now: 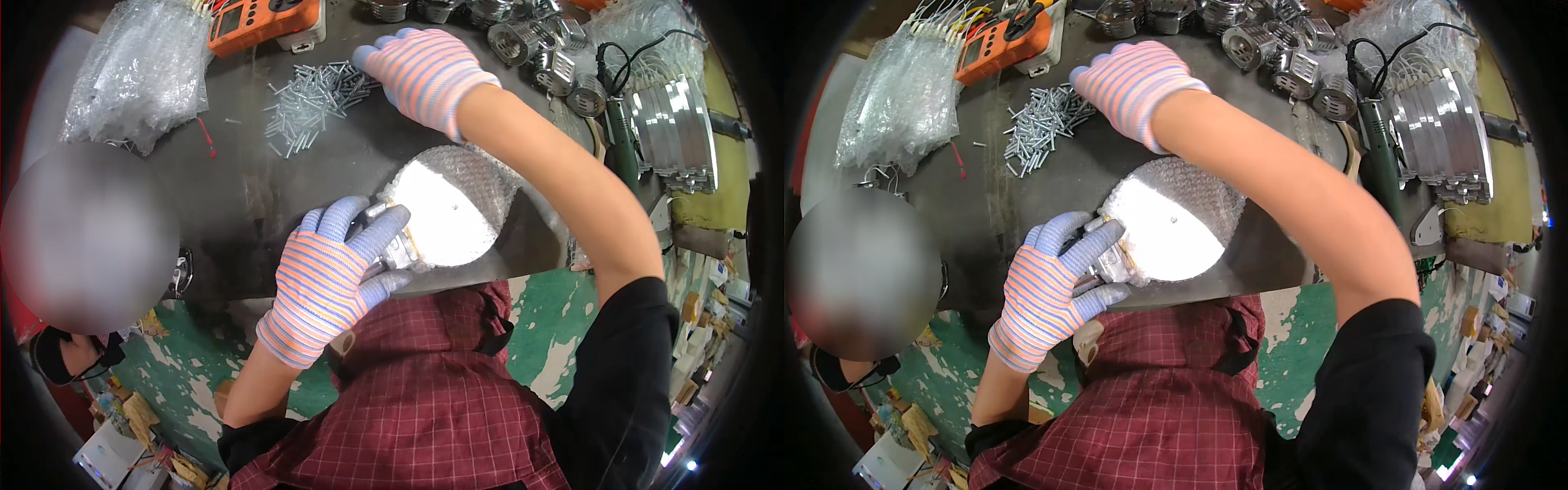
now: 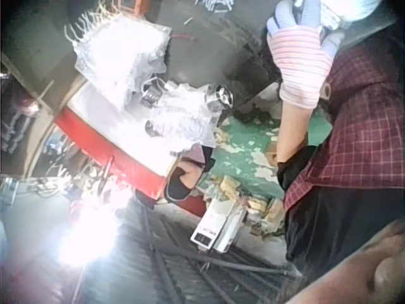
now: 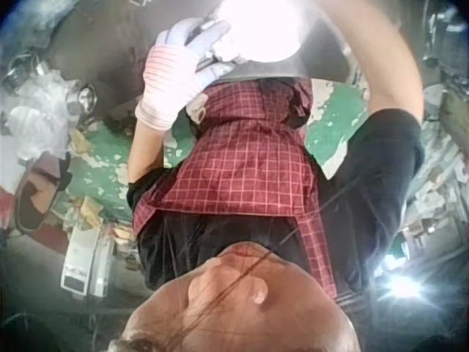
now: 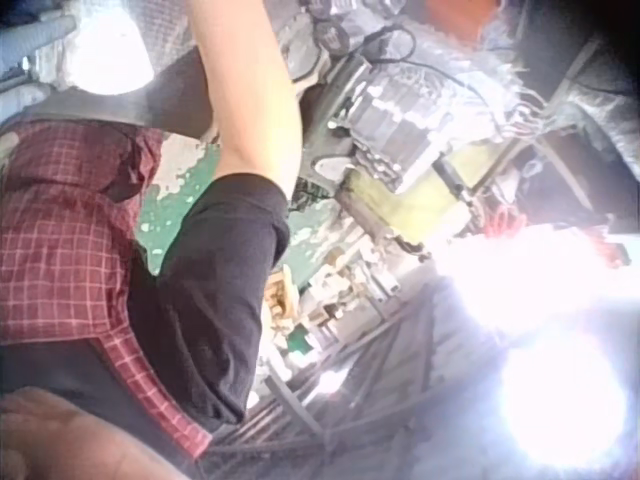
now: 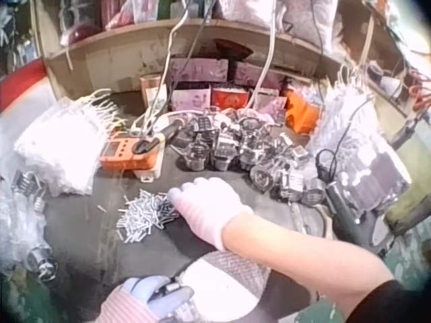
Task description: Assembling electrical light fixtures by attaching components and using a power screwdriver.
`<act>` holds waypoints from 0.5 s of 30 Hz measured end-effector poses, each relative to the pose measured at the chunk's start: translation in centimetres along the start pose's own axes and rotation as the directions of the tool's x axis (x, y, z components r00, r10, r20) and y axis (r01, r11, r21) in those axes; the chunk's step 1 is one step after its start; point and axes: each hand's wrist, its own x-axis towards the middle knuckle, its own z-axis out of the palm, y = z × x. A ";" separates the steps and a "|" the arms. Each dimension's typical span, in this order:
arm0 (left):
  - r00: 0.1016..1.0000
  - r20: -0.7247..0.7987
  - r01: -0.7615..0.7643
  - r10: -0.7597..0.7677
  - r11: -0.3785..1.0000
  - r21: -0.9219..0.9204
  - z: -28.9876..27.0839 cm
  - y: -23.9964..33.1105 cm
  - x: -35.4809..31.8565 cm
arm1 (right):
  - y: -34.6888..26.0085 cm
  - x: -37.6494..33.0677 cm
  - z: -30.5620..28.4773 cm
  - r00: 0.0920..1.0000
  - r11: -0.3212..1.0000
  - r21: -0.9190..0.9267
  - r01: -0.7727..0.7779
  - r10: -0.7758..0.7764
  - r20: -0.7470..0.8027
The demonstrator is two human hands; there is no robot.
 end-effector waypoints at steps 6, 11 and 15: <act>1.000 -0.008 0.018 -0.019 0.997 -0.081 -0.3 -0.1 0.4 | -0.1 1.3 -0.8 0.953 0.990 -0.049 -0.135 0.143 0.267; 0.999 0.046 0.028 -0.027 1.000 -0.003 -0.6 0.5 0.7 | 2.3 -4.0 1.4 0.955 0.895 0.334 -0.295 0.274 0.109; 0.998 -0.054 -0.035 0.042 0.991 0.129 -0.6 1.1 0.3 | 2.8 -4.1 0.3 0.948 0.866 0.386 -0.317 0.289 0.130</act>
